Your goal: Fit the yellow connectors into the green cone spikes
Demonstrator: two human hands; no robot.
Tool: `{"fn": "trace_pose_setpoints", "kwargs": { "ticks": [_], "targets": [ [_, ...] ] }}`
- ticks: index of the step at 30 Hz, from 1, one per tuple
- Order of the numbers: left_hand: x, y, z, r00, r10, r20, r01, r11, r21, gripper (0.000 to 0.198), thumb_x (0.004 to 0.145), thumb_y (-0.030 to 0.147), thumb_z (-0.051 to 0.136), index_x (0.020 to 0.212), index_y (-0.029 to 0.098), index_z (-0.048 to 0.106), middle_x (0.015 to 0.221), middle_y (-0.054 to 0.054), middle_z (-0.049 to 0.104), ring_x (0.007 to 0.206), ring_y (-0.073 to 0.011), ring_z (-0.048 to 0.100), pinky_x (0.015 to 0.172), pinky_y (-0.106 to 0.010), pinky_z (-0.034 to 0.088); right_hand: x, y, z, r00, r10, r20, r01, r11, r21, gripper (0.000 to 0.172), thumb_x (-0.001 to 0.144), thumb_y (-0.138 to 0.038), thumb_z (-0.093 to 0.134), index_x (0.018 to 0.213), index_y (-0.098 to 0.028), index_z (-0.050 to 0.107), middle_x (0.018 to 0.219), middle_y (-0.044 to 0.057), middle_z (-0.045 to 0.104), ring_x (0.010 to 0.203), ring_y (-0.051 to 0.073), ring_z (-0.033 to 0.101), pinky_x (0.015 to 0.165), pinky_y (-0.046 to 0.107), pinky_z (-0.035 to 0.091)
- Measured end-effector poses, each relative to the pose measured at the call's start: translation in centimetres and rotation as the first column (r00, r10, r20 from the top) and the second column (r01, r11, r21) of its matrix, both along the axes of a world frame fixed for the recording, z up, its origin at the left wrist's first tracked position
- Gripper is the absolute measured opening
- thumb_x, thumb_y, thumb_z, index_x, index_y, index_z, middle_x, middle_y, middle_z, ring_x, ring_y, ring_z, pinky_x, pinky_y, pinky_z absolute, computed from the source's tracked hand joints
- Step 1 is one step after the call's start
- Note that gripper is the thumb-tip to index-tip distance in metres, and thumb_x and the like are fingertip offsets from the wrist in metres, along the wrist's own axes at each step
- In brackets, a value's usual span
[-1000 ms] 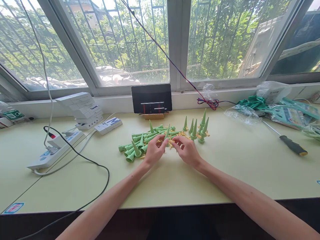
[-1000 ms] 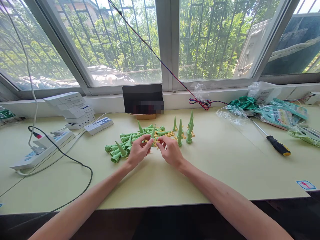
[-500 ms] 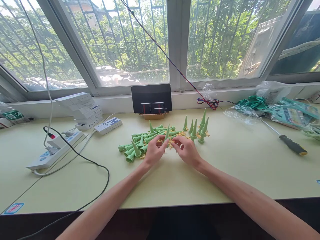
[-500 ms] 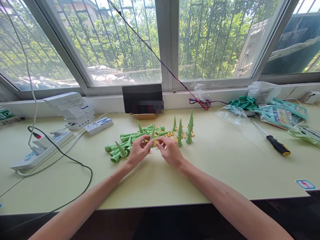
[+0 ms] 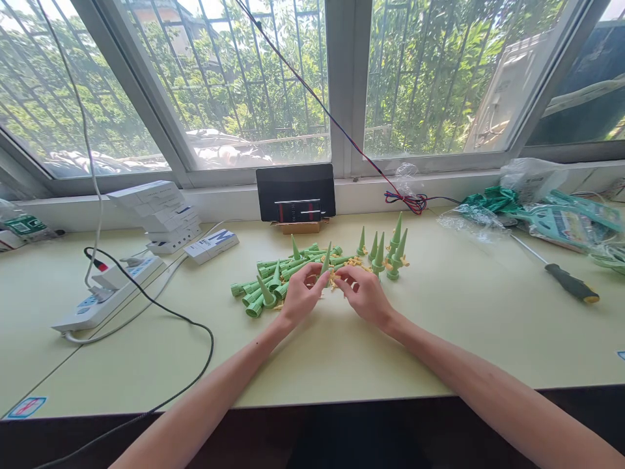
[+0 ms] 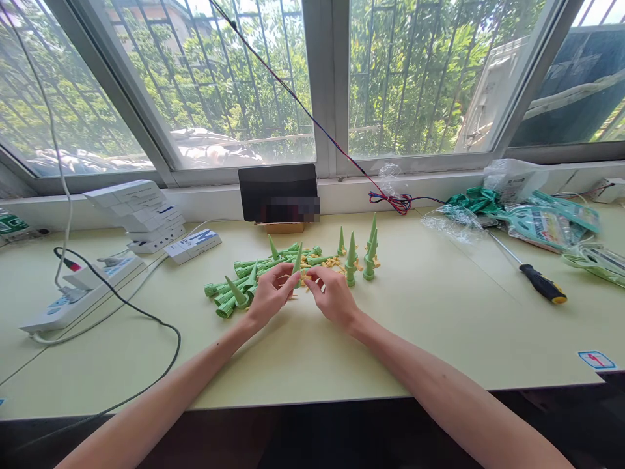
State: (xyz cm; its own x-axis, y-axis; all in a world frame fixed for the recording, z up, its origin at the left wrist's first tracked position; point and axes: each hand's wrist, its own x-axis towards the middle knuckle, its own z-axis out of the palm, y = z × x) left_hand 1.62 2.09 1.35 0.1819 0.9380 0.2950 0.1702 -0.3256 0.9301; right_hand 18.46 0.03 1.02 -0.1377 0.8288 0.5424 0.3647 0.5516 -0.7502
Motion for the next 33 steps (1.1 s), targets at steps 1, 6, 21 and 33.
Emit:
{"fn": "trace_pose_setpoints", "kwargs": {
  "ticks": [1,6,21,33],
  "targets": [
    [0.01,-0.01,0.02,1.000,-0.001,-0.004,0.001,1.000,0.001,0.034,0.084,0.049,0.065,0.096,0.017,0.063,0.093,-0.006,0.069,0.063,-0.0141,0.064,0.041,-0.020,0.047,0.00,0.01,-0.02,1.000,0.001,0.000,-0.001,1.000,0.001,0.015,0.093,-0.030,0.055,0.089,-0.019,0.065,0.080,0.004,0.067,0.064,0.015,0.059,0.053,0.025,0.047],
    [0.05,-0.11,0.11,1.000,-0.003,-0.016,0.003,1.000,0.016,0.033,0.085,0.048,0.064,0.096,0.017,0.063,0.095,-0.006,0.069,0.066,-0.0145,0.064,0.044,-0.020,0.048,-0.01,-0.01,0.02,1.000,0.002,-0.005,-0.002,1.000,-0.002,0.014,0.093,-0.030,0.056,0.089,-0.019,0.065,0.081,0.004,0.068,0.064,0.015,0.059,0.053,0.025,0.047],
    [0.03,-0.01,-0.18,1.000,0.007,-0.023,-0.006,0.999,0.032,0.033,0.084,0.049,0.063,0.095,0.018,0.061,0.092,-0.006,0.067,0.066,-0.0144,0.063,0.045,-0.020,0.048,0.01,0.01,-0.01,1.000,-0.007,0.000,0.007,1.000,-0.008,0.016,0.092,-0.033,0.055,0.088,-0.020,0.064,0.079,0.004,0.068,0.063,0.015,0.060,0.053,0.026,0.047],
    [0.02,-0.14,-0.03,0.998,0.031,-0.058,-0.026,0.996,0.088,0.032,0.085,0.049,0.063,0.095,0.018,0.061,0.092,-0.005,0.067,0.074,-0.0168,0.066,0.053,-0.022,0.053,0.08,0.10,-0.26,1.000,-0.007,0.013,0.007,1.000,-0.003,0.024,0.096,-0.036,0.052,0.084,-0.020,0.064,0.074,0.003,0.067,0.063,0.015,0.060,0.055,0.026,0.046]
  ]
}}
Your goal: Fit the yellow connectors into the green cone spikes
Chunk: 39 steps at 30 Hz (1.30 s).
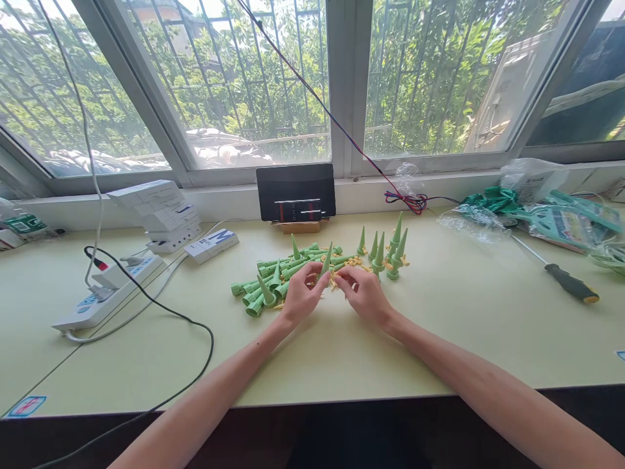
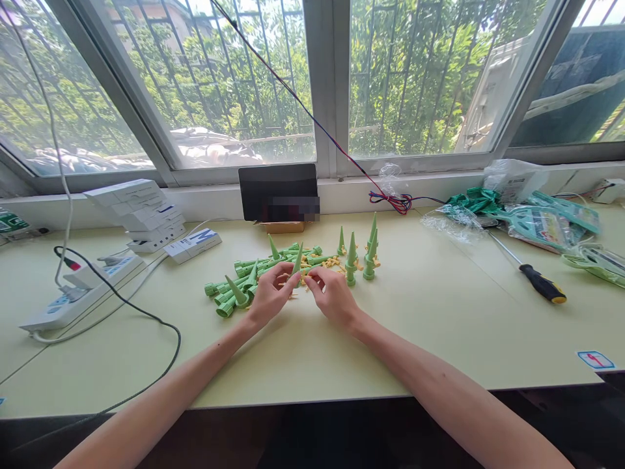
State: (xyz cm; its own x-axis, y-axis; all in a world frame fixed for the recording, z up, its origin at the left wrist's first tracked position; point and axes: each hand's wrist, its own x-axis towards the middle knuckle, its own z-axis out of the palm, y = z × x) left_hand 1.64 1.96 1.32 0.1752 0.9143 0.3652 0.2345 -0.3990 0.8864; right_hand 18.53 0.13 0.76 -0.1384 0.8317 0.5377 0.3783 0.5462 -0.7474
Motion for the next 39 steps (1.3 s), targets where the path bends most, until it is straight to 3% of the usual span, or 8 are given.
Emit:
{"fn": "trace_pose_setpoints", "kwargs": {
  "ticks": [10,17,24,33,39],
  "targets": [
    [0.09,-0.27,0.25,1.000,-0.022,-0.019,0.023,0.999,0.044,0.028,0.087,0.044,0.063,0.095,0.018,0.062,0.092,-0.005,0.066,0.075,-0.0160,0.066,0.055,-0.022,0.052,0.17,0.04,-0.16,0.999,-0.003,0.033,0.005,0.999,-0.053,0.035,0.099,-0.042,0.047,0.077,-0.020,0.063,0.061,0.001,0.062,0.051,0.014,0.054,0.054,0.027,0.043],
    [0.03,-0.24,0.22,0.999,-0.030,-0.043,0.032,0.997,0.065,0.026,0.088,0.043,0.063,0.097,0.018,0.062,0.094,-0.004,0.066,0.075,-0.0151,0.065,0.055,-0.022,0.052,0.12,0.20,-0.24,0.998,-0.024,0.060,0.027,0.999,-0.044,0.046,0.100,-0.046,0.042,0.062,-0.021,0.050,0.051,-0.002,0.055,0.045,0.013,0.048,0.052,0.027,0.038],
    [0.02,-0.19,0.04,0.997,-0.025,-0.075,0.032,0.995,0.096,0.023,0.089,0.039,0.063,0.098,0.019,0.062,0.094,-0.003,0.066,0.076,-0.0144,0.065,0.057,-0.021,0.052,0.09,0.19,-0.24,0.999,-0.011,0.053,0.015,0.997,-0.076,0.049,0.101,-0.051,0.037,0.065,-0.021,0.052,0.045,-0.003,0.046,0.045,0.014,0.047,0.054,0.028,0.038],
    [0.04,-0.17,0.01,0.997,-0.015,-0.075,0.024,0.993,0.114,0.022,0.089,0.038,0.063,0.097,0.018,0.062,0.092,-0.003,0.066,0.075,-0.0147,0.066,0.056,-0.021,0.052,0.13,0.20,-0.28,0.999,-0.001,0.045,0.006,0.993,-0.117,0.050,0.101,-0.052,0.036,0.064,-0.021,0.049,0.050,-0.001,0.051,0.047,0.014,0.049,0.055,0.029,0.037],
    [0.10,-0.25,0.14,0.998,-0.016,-0.062,0.023,0.994,0.104,0.021,0.089,0.038,0.063,0.097,0.019,0.062,0.092,-0.003,0.066,0.075,-0.0143,0.066,0.056,-0.020,0.052,0.13,-0.08,0.15,1.000,-0.003,-0.006,0.002,0.990,-0.138,0.041,0.099,-0.052,0.042,0.071,-0.022,0.047,0.054,-0.002,0.054,0.047,0.014,0.048,0.053,0.028,0.037]
  ]
}}
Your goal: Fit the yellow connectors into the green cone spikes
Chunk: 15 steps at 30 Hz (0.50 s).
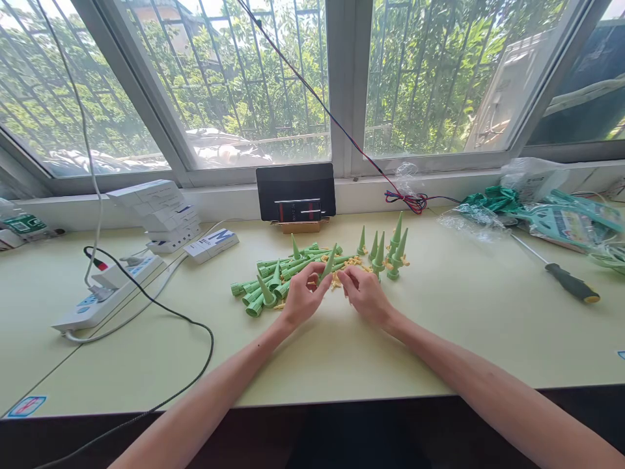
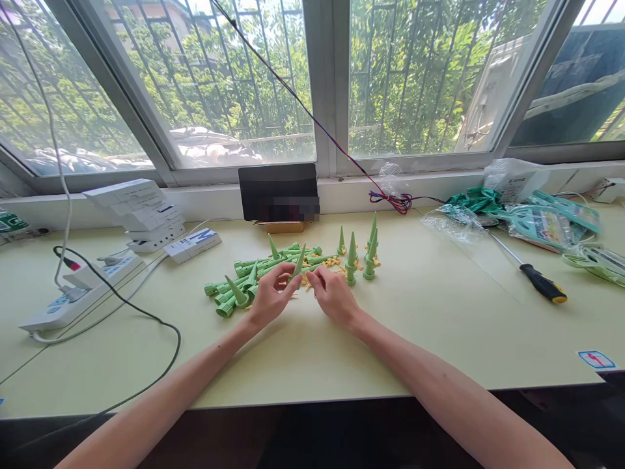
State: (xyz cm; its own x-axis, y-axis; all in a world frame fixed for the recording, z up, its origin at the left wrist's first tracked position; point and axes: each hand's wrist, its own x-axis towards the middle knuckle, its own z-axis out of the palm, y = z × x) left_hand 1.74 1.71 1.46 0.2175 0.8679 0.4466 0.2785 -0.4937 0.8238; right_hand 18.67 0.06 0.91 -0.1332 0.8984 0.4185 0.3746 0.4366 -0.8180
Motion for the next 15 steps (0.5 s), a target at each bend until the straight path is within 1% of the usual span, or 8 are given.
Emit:
{"fn": "trace_pose_setpoints", "kwargs": {
  "ticks": [8,15],
  "targets": [
    [-0.03,0.03,-0.12,1.000,0.004,-0.017,-0.004,1.000,0.018,0.022,0.089,0.038,0.063,0.098,0.018,0.062,0.092,-0.003,0.066,0.073,-0.0140,0.065,0.056,-0.021,0.052,-0.07,0.24,-0.28,1.000,0.015,0.012,-0.015,1.000,0.002,0.046,0.101,-0.050,0.037,0.064,-0.023,0.041,0.052,-0.002,0.053,0.047,0.013,0.046,0.053,0.028,0.036],
    [-0.03,0.05,-0.06,1.000,0.012,-0.009,-0.012,1.000,0.007,0.023,0.089,0.039,0.063,0.097,0.018,0.062,0.091,-0.003,0.066,0.072,-0.0136,0.064,0.055,-0.021,0.051,-0.11,0.34,-0.56,0.999,0.044,0.020,-0.044,0.999,-0.006,0.044,0.099,-0.049,0.041,0.066,-0.022,0.045,0.052,-0.002,0.050,0.047,0.013,0.044,0.052,0.028,0.033]
  ]
}}
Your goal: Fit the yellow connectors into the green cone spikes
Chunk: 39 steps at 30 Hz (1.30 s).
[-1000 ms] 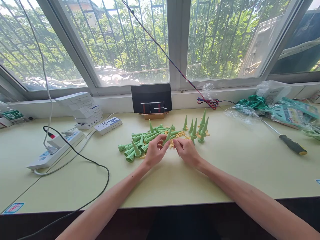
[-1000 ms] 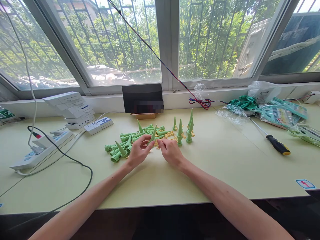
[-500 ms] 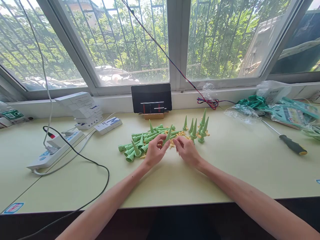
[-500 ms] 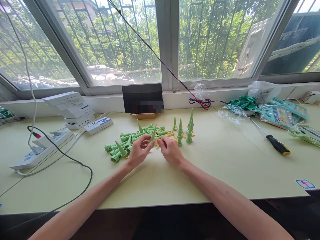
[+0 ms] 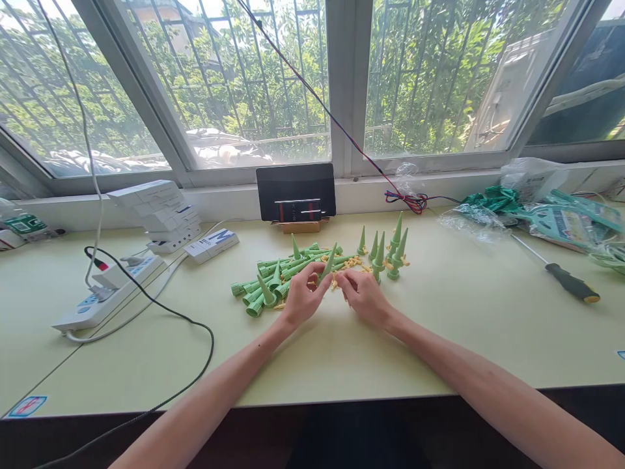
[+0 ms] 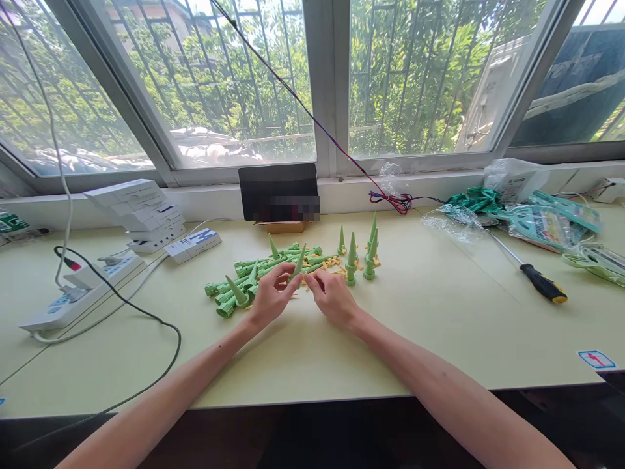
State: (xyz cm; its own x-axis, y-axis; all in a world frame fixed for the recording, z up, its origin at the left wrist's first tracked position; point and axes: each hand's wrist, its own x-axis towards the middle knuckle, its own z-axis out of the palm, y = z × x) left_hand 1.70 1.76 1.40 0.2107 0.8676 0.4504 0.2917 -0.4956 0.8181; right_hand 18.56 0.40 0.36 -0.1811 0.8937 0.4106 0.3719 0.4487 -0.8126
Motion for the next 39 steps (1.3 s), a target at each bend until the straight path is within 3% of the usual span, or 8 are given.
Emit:
{"fn": "trace_pose_setpoints", "kwargs": {
  "ticks": [10,19,27,30,39],
  "targets": [
    [-0.09,0.19,-0.31,1.000,0.000,0.006,0.000,1.000,0.006,0.024,0.089,0.040,0.062,0.099,0.018,0.063,0.091,-0.004,0.067,0.072,-0.0145,0.064,0.052,-0.020,0.052,0.06,-0.08,-0.09,0.998,0.056,0.027,-0.057,0.998,0.012,0.043,0.098,-0.048,0.045,0.064,-0.022,0.041,0.053,-0.004,0.042,0.049,0.012,0.036,0.051,0.027,0.029],
    [-0.06,0.03,-0.20,1.000,0.015,-0.024,-0.014,1.000,0.022,0.025,0.089,0.041,0.062,0.097,0.018,0.063,0.091,-0.004,0.066,0.074,-0.0142,0.063,0.055,-0.020,0.051,0.08,-0.13,0.25,0.991,0.120,0.062,-0.118,0.992,-0.032,0.050,0.102,-0.052,0.033,0.066,-0.021,0.050,0.048,-0.004,0.045,0.048,0.013,0.044,0.056,0.027,0.037],
    [0.00,-0.06,-0.07,1.000,-0.001,-0.020,0.001,1.000,0.019,0.027,0.089,0.044,0.062,0.097,0.018,0.063,0.092,-0.004,0.067,0.076,-0.0152,0.064,0.055,-0.020,0.052,0.09,-0.06,-0.02,0.994,0.088,0.067,-0.085,0.995,-0.050,0.060,0.101,-0.058,0.029,0.060,-0.021,0.052,0.046,-0.003,0.044,0.049,0.014,0.047,0.057,0.027,0.037],
    [0.02,-0.09,-0.02,1.000,-0.011,-0.010,0.011,1.000,0.017,0.026,0.089,0.042,0.062,0.098,0.018,0.063,0.092,-0.004,0.067,0.075,-0.0144,0.064,0.055,-0.020,0.052,0.07,-0.12,0.05,0.996,0.071,0.051,-0.068,0.997,-0.046,0.055,0.101,-0.056,0.029,0.067,-0.021,0.054,0.049,-0.003,0.047,0.050,0.015,0.048,0.057,0.028,0.037],
    [0.04,-0.15,0.15,1.000,-0.025,0.000,0.025,1.000,0.011,0.025,0.089,0.041,0.063,0.098,0.018,0.063,0.093,-0.004,0.067,0.076,-0.0148,0.063,0.056,-0.021,0.053,0.07,-0.29,0.44,1.000,0.023,-0.021,-0.024,0.998,-0.050,0.040,0.100,-0.052,0.039,0.072,-0.023,0.041,0.054,-0.004,0.049,0.049,0.014,0.043,0.053,0.028,0.034]
  ]
}}
